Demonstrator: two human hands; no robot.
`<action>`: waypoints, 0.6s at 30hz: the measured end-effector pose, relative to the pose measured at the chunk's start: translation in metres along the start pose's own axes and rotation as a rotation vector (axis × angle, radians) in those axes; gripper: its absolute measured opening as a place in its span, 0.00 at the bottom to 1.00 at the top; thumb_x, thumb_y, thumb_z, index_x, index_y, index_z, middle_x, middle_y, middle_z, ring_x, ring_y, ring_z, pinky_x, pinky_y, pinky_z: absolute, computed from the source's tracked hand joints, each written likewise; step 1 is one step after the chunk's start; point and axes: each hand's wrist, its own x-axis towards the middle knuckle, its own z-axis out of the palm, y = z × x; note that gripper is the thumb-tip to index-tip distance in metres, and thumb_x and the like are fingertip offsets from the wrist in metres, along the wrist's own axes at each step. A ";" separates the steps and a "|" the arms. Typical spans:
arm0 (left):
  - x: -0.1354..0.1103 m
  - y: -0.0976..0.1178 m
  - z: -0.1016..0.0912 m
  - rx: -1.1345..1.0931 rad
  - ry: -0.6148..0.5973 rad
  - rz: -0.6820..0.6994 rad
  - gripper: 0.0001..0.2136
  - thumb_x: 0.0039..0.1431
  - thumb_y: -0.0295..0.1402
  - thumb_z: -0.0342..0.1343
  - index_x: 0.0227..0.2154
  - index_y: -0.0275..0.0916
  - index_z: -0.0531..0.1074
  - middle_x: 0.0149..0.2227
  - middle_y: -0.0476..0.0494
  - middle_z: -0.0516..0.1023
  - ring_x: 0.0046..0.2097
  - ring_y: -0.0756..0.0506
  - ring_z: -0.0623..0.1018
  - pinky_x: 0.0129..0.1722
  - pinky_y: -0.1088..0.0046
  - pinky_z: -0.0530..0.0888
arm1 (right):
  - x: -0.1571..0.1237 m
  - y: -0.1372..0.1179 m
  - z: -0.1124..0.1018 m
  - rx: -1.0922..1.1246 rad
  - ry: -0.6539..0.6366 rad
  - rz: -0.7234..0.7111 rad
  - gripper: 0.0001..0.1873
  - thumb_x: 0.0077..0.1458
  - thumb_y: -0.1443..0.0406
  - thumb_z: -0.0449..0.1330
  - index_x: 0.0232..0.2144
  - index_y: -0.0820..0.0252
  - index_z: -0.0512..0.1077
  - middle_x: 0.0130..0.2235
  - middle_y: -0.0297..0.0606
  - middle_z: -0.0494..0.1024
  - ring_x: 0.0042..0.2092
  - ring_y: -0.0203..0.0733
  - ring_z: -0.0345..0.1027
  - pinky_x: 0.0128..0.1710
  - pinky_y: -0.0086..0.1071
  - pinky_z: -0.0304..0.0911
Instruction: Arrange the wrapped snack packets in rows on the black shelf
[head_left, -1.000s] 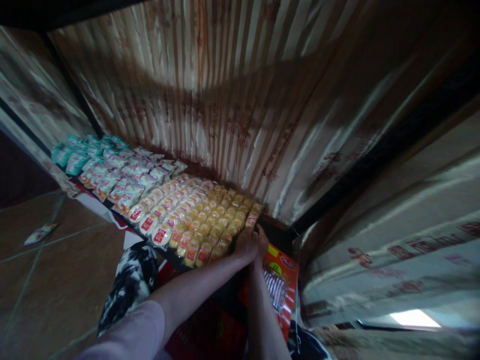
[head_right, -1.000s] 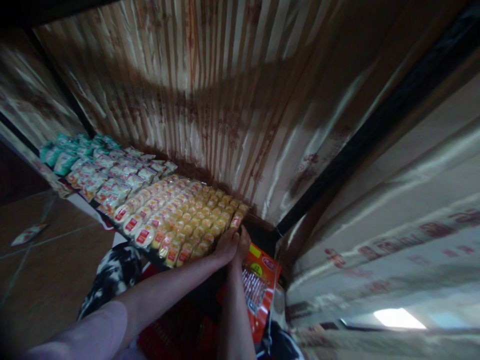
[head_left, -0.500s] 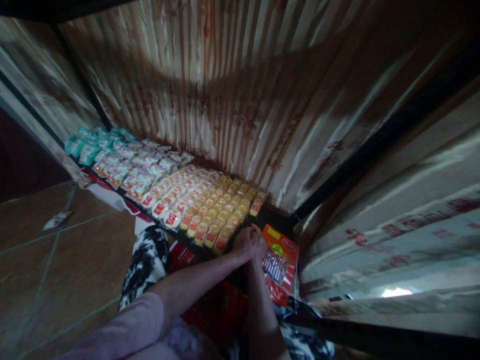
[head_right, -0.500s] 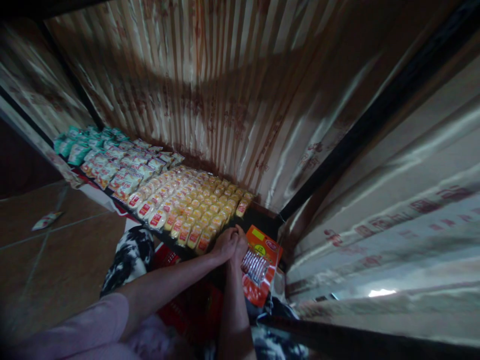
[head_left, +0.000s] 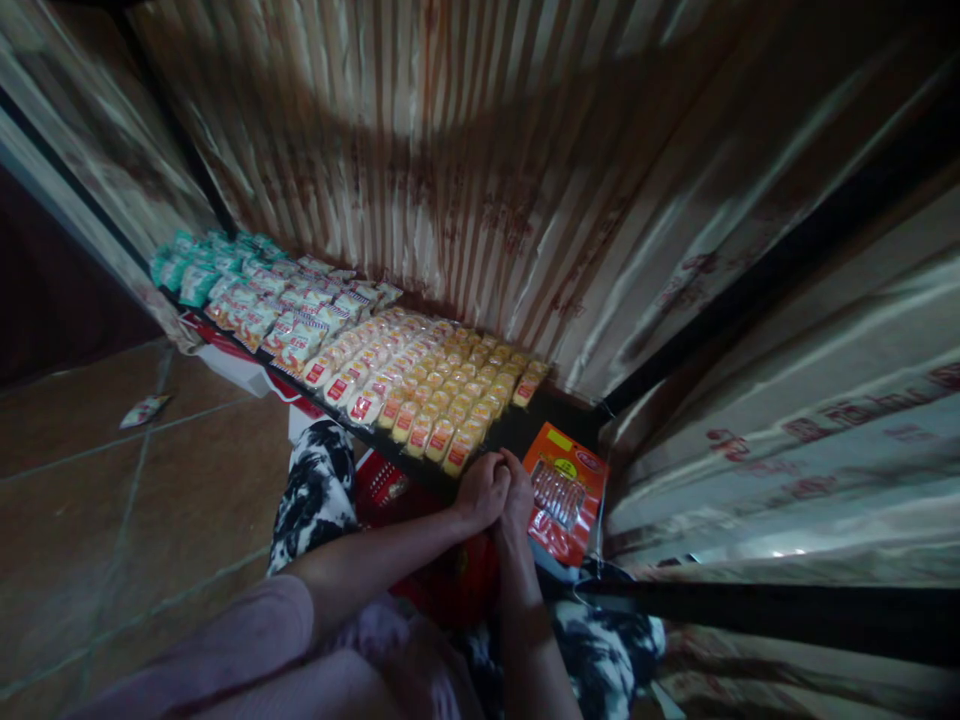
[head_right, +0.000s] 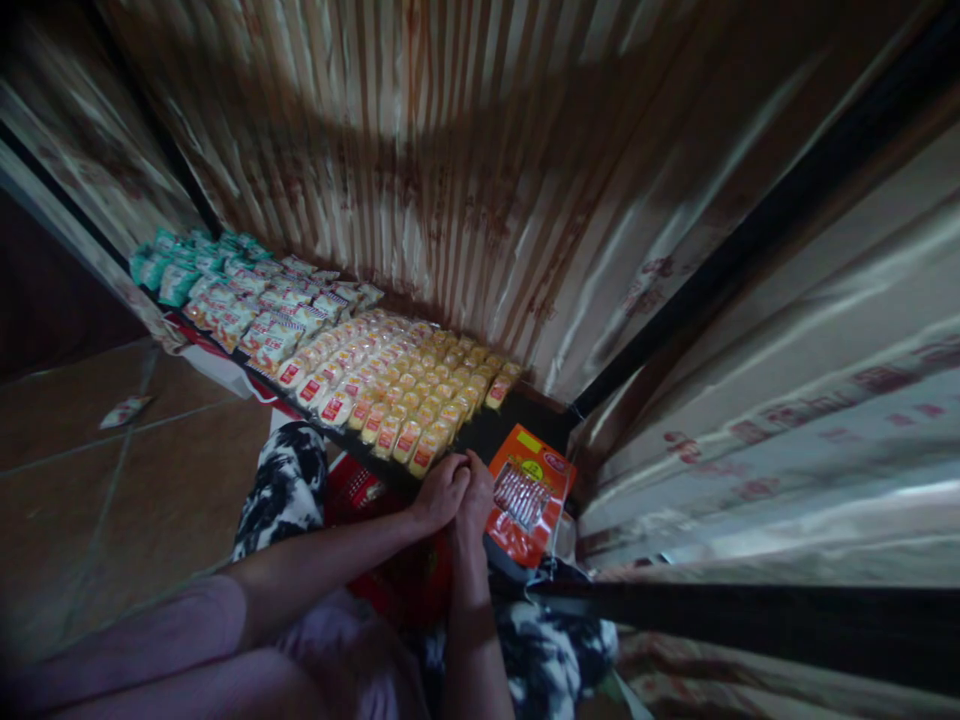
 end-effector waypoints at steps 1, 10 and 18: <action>-0.005 -0.001 -0.008 -0.001 0.027 -0.022 0.15 0.54 0.23 0.45 0.41 0.40 0.70 0.44 0.38 0.74 0.49 0.42 0.72 0.52 0.64 0.67 | -0.004 -0.002 0.000 -0.009 -0.002 -0.006 0.25 0.48 0.61 0.44 0.42 0.66 0.72 0.42 0.51 0.75 0.44 0.48 0.67 0.45 0.42 0.63; -0.058 0.000 -0.058 -0.083 0.029 0.022 0.08 0.54 0.25 0.46 0.36 0.38 0.67 0.37 0.44 0.74 0.41 0.47 0.73 0.46 0.69 0.69 | -0.057 -0.017 0.003 -0.060 -0.001 -0.159 0.18 0.53 0.67 0.45 0.42 0.62 0.70 0.39 0.46 0.74 0.41 0.45 0.66 0.43 0.41 0.63; -0.103 -0.032 -0.087 0.069 -0.153 0.096 0.06 0.49 0.26 0.48 0.32 0.38 0.65 0.33 0.45 0.71 0.37 0.47 0.71 0.43 0.71 0.69 | -0.113 -0.014 0.011 -0.002 -0.033 -0.418 0.13 0.55 0.67 0.48 0.41 0.61 0.68 0.40 0.45 0.73 0.46 0.47 0.64 0.46 0.46 0.62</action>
